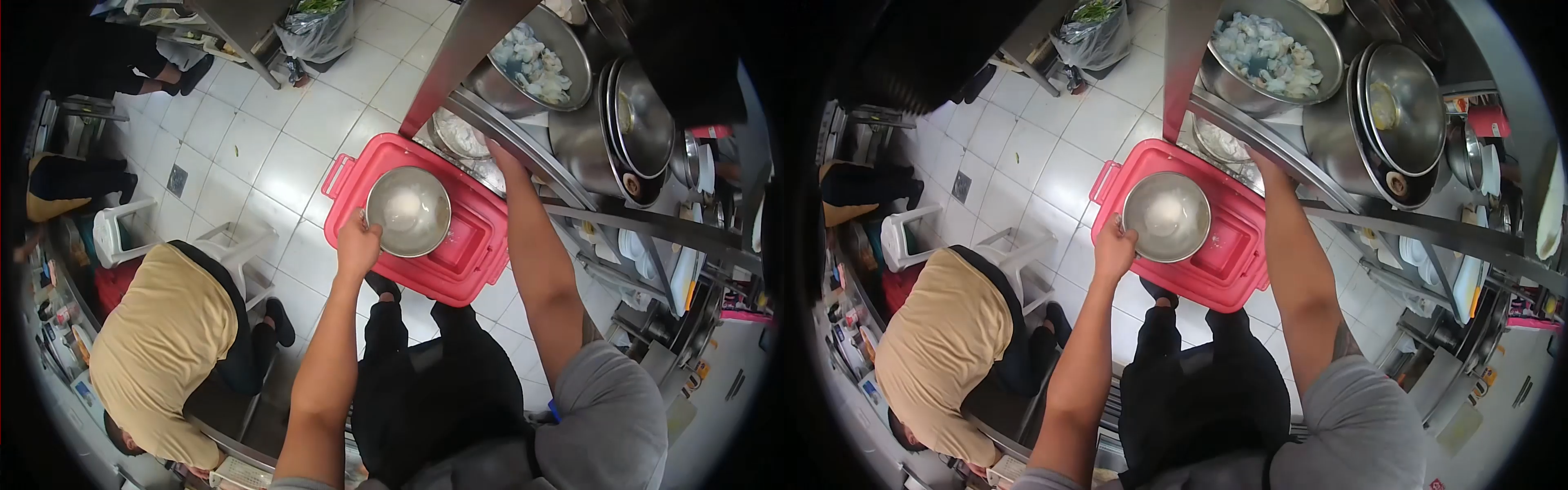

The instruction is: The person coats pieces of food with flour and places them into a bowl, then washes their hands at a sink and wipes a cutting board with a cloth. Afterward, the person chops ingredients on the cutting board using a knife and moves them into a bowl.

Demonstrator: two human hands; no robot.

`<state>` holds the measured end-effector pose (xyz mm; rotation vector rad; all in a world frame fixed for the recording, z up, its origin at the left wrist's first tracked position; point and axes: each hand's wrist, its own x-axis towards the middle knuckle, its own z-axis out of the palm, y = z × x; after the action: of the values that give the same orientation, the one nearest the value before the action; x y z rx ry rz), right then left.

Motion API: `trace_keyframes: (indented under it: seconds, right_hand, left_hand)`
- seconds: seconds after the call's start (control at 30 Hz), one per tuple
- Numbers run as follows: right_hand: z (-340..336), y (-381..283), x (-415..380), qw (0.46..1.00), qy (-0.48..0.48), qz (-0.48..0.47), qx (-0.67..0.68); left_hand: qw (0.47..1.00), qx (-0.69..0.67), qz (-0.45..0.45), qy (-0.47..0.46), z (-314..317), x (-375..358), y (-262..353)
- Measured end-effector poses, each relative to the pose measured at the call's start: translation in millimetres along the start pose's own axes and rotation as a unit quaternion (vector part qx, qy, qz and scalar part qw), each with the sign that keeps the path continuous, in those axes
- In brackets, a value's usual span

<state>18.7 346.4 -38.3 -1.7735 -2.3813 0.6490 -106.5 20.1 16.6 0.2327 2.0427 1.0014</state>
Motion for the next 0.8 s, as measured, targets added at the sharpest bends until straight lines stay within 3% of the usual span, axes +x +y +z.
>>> trace_keyframes:
  seconds: [0.13, 0.17, 0.2, 0.23, 0.3, 0.33, 0.43, 0.47, 0.53, 0.63, 0.67, 0.7, 0.73, 0.77, 0.8]
  right_hand:
    - [4.4, -7.9, -21.2, 0.999, -0.018, -0.004, 0.051]
    - [4.7, -1.7, -42.6, 0.988, 0.077, -0.136, -0.003]
    - [-22.5, -23.2, -65.7, 0.994, -0.073, -0.015, 0.079]
    - [-17.3, -19.1, -84.7, 0.995, 0.003, -0.062, 0.077]
    - [-11.6, -8.3, -109.1, 0.968, 0.065, -0.186, 0.155]
    - [-10.9, -4.6, -120.2, 0.97, 0.036, -0.17, 0.168]
    - [-22.1, 1.4, -135.6, 0.965, 0.004, -0.178, 0.194]
    - [-24.5, 2.9, -131.1, 0.963, 0.002, -0.182, 0.2]
    - [-34.3, -5.6, -108.8, 0.966, 0.019, -0.203, 0.158]
    - [-47.2, -17.8, -86.7, 0.988, -0.014, -0.14, 0.059]
    - [-50.5, -23.3, -76.0, 0.993, -0.039, -0.108, 0.017]
    - [-55.5, -28.2, -64.7, 0.986, -0.04, -0.161, 0.001]
    - [-49.4, -25.5, -53.6, 0.986, -0.034, -0.164, -0.012]
    - [-37.5, -20.1, -44.7, 0.985, -0.031, -0.165, -0.026]
    - [-27.9, -17.8, -37.9, 0.985, -0.028, -0.164, -0.04]
  left_hand:
    - [0.997, 0.006, 0.081, 0.016, -4.4, 13.5, -27.8]
    - [0.997, -0.03, 0.063, 0.028, -21.7, 19.0, -18.9]
    - [0.997, -0.066, 0.036, 0.034, -32.5, 13.2, -21.3]
    - [0.994, -0.102, 0.006, 0.037, -43.5, 8.5, -21.9]
    - [0.995, -0.076, -0.03, 0.053, -75.1, 8.3, -14.8]
    - [0.995, -0.066, -0.047, 0.062, -91.4, 11.7, -8.0]
    - [0.994, 0.006, -0.001, 0.106, -129.9, 21.1, 12.4]
    - [0.99, 0.063, 0.04, 0.116, -139.8, 21.9, 23.2]
    - [0.935, 0.219, 0.195, 0.198, -158.5, 74.6, -23.0]
    - [0.994, 0.001, 0.008, 0.112, -165.8, 93.5, 64.5]
    - [0.997, -0.035, 0.029, 0.069, -171.3, 109.1, 88.6]
    - [0.996, -0.067, 0.025, 0.05, -175.5, 130.7, 107.2]
    - [0.998, -0.059, 0.0, 0.016, -183.4, 167.2, 117.2]
    - [0.982, -0.184, -0.047, 0.018, -183.2, 193.9, 134.4]
    - [0.978, -0.196, -0.06, -0.031, -191.8, 225.4, 150.4]
